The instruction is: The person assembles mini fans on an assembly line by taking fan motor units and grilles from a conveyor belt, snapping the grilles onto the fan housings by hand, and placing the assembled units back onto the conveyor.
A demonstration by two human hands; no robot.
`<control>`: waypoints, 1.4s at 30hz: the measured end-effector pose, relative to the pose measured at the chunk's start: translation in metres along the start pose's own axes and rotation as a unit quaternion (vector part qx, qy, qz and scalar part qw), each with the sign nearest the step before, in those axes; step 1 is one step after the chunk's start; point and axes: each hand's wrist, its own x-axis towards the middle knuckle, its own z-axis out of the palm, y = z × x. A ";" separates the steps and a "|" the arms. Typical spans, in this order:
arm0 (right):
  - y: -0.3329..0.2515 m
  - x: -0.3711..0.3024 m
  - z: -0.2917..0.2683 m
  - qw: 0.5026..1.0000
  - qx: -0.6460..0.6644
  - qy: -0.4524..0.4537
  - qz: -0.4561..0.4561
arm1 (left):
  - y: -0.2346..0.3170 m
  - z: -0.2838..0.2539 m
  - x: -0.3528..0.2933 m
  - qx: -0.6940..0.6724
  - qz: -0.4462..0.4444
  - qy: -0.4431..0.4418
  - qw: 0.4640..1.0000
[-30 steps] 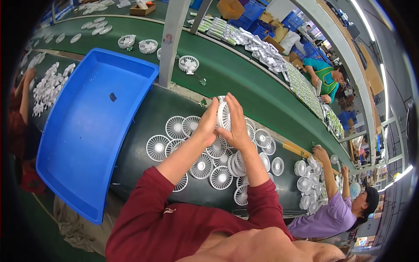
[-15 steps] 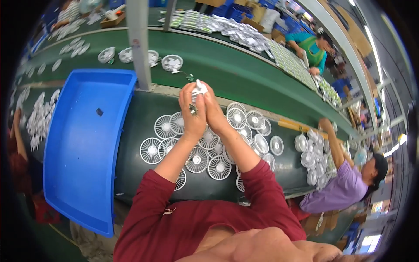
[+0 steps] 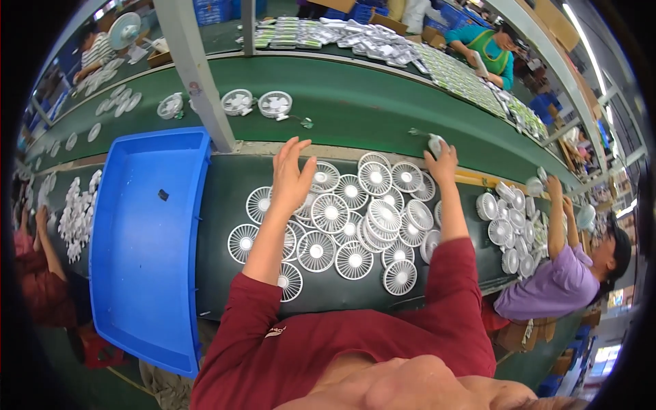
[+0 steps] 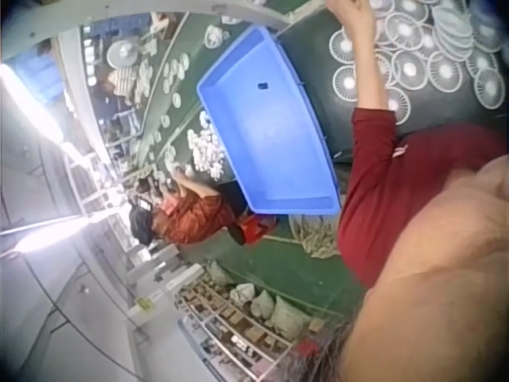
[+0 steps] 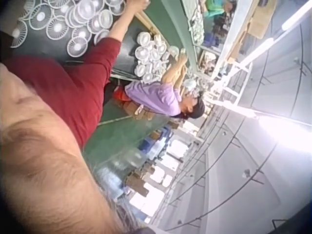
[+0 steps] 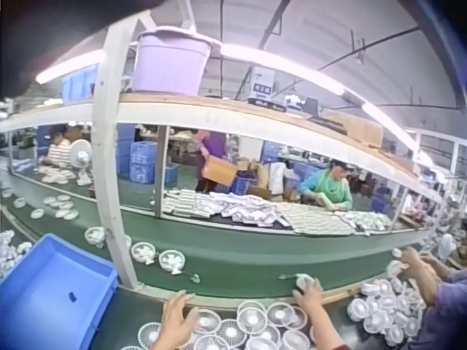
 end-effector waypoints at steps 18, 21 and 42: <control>-0.072 -0.099 -0.023 0.965 0.090 -0.128 -0.210 | -0.032 0.028 0.108 0.193 0.111 -0.095 0.970; -0.079 -0.102 -0.022 0.962 0.112 -0.127 -0.215 | -0.058 0.042 0.149 0.297 0.099 -0.113 0.943; -0.096 -0.097 -0.028 0.912 0.192 -0.189 -0.310 | -0.047 0.021 0.082 -0.238 -0.143 -0.023 0.960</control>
